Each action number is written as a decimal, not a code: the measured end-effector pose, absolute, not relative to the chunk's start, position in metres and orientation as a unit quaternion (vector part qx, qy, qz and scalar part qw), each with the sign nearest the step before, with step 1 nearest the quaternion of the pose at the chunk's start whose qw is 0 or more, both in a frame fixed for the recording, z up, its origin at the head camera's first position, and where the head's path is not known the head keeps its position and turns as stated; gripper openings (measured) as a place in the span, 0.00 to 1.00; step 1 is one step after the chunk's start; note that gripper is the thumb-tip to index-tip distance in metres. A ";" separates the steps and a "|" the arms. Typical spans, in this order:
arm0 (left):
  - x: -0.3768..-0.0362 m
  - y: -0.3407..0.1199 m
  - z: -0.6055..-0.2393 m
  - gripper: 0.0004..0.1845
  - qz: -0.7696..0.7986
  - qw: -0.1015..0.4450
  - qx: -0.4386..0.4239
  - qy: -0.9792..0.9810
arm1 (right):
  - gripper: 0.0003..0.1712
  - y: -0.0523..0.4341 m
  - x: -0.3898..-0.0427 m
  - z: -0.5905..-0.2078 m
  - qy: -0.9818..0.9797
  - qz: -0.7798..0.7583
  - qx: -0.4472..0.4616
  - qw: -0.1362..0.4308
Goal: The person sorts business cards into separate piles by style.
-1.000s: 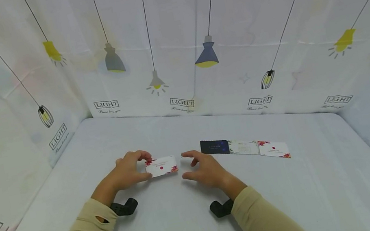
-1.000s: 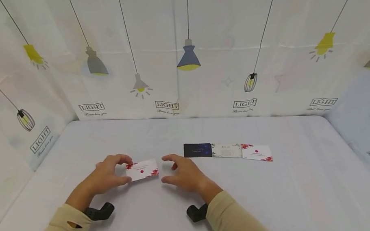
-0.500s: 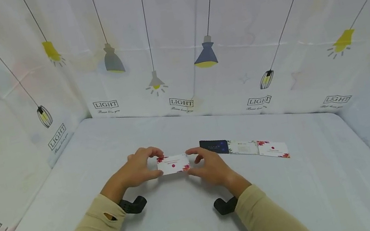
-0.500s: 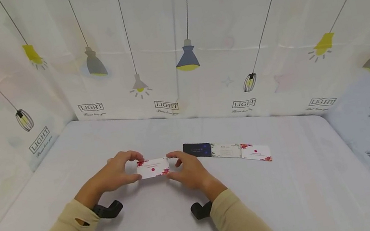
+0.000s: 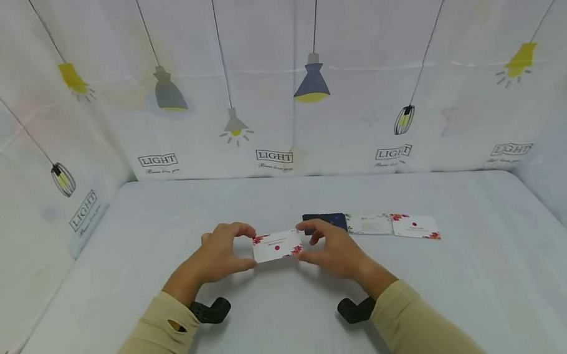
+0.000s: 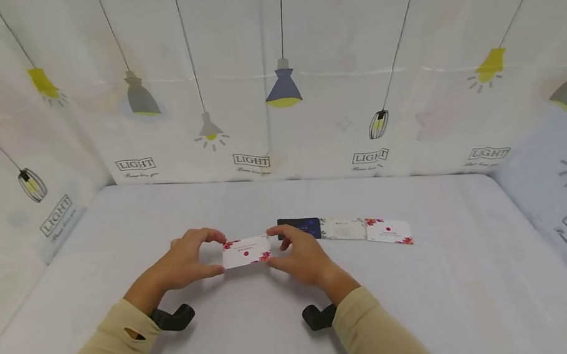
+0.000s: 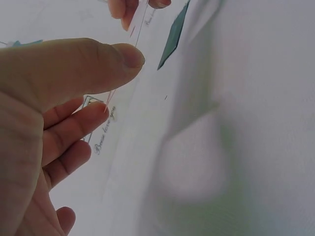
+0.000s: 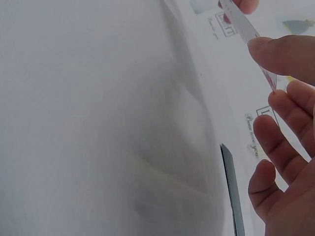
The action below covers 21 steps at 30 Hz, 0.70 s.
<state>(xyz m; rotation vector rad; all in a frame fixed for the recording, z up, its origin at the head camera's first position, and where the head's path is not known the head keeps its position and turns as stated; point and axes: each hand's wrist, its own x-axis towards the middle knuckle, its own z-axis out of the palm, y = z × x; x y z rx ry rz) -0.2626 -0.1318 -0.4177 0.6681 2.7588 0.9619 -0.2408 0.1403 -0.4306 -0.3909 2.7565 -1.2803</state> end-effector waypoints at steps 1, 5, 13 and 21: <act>-0.264 -0.130 -0.419 0.28 0.318 0.071 0.222 0.919 | 0.32 0.142 -0.241 -0.430 0.899 -0.419 -0.126 0.038; -0.268 -0.120 -0.421 0.28 0.312 0.065 0.226 0.920 | 0.33 0.149 -0.241 -0.429 0.899 -0.418 -0.122 0.039; -0.278 -0.096 -0.417 0.27 0.320 0.063 0.244 0.913 | 0.31 0.172 -0.246 -0.424 0.909 -0.400 -0.112 0.026; -0.290 -0.062 -0.408 0.26 0.322 0.070 0.255 0.909 | 0.32 0.205 -0.247 -0.413 0.920 -0.380 -0.098 0.009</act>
